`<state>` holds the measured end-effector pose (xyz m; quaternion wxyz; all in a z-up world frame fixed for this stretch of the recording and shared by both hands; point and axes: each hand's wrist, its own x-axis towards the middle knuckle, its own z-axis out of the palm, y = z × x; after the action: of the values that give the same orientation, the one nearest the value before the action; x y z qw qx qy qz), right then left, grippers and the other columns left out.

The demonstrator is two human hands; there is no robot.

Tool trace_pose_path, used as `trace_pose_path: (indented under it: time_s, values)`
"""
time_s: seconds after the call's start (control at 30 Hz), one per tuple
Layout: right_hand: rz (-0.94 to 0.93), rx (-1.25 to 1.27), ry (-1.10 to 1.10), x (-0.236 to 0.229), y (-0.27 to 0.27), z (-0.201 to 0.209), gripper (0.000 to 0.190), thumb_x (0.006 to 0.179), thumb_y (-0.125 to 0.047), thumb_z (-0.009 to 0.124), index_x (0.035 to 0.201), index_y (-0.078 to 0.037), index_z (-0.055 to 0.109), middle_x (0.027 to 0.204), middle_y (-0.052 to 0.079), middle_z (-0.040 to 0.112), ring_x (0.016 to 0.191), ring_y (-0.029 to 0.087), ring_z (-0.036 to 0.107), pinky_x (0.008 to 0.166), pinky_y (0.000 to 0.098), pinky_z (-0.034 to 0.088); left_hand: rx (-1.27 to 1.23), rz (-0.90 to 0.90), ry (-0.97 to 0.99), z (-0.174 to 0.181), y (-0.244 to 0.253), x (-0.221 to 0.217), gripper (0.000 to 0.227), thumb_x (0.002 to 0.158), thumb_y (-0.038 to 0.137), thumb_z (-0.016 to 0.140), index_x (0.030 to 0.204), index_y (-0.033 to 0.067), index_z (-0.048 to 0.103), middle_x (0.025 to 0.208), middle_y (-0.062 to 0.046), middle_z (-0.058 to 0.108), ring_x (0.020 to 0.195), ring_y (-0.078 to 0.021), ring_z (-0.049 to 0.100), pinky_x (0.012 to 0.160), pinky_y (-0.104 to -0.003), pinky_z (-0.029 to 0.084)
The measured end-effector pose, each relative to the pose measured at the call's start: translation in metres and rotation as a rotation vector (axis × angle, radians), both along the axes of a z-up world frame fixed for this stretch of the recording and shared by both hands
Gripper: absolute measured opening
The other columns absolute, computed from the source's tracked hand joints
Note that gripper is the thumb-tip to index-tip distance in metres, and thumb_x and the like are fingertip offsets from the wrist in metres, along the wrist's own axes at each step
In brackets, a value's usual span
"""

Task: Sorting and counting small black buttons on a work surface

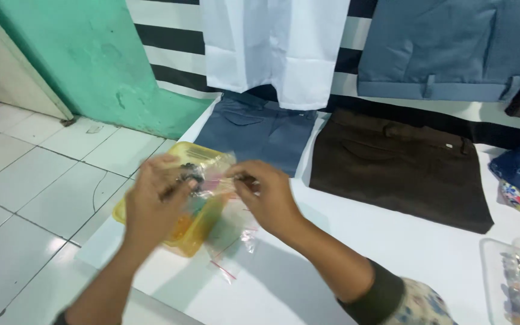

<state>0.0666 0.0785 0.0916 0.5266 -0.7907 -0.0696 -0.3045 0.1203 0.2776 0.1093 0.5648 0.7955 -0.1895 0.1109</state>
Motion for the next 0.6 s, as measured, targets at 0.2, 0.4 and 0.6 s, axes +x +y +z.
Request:
trace_pose_path:
  time_s: [0.2, 0.4, 0.6]
  values:
    - [-0.109, -0.314, 0.138, 0.079, 0.041, -0.019, 0.021, 0.090, -0.011, 0.070, 0.105, -0.022, 0.081, 0.089, -0.001, 0.077, 0.094, 0.024, 0.070, 0.091, 0.0416, 0.049, 0.157, -0.038, -0.322, -0.016, 0.028, 0.109, 0.017, 0.089, -0.002, 0.078, 0.102, 0.0085, 0.072, 0.096, -0.008, 0.068, 0.082, -0.0346, 0.075, 0.064, -0.039, 0.061]
    - [-0.076, -0.673, 0.464, 0.117, 0.051, -0.036, 0.020, 0.088, -0.021, 0.060, 0.090, -0.011, 0.077, 0.094, 0.015, 0.076, 0.104, 0.038, 0.058, 0.091, 0.0551, 0.033, 0.967, -0.063, -0.577, -0.044, 0.020, 0.149, 0.018, 0.093, 0.004, 0.067, 0.108, 0.0091, 0.076, 0.118, -0.012, 0.066, 0.095, -0.0299, 0.074, 0.075, -0.044, 0.066]
    - [-0.036, -0.918, 0.524, 0.127, 0.058, -0.046, 0.022, 0.084, -0.017, 0.058, 0.086, -0.003, 0.076, 0.104, 0.020, 0.069, 0.106, 0.040, 0.053, 0.089, 0.0553, 0.027, 1.192, -0.040, -0.844, -0.062, 0.013, 0.154, 0.009, 0.091, 0.023, 0.068, 0.091, 0.0237, 0.077, 0.093, 0.005, 0.067, 0.096, -0.0178, 0.061, 0.082, -0.035, 0.050]
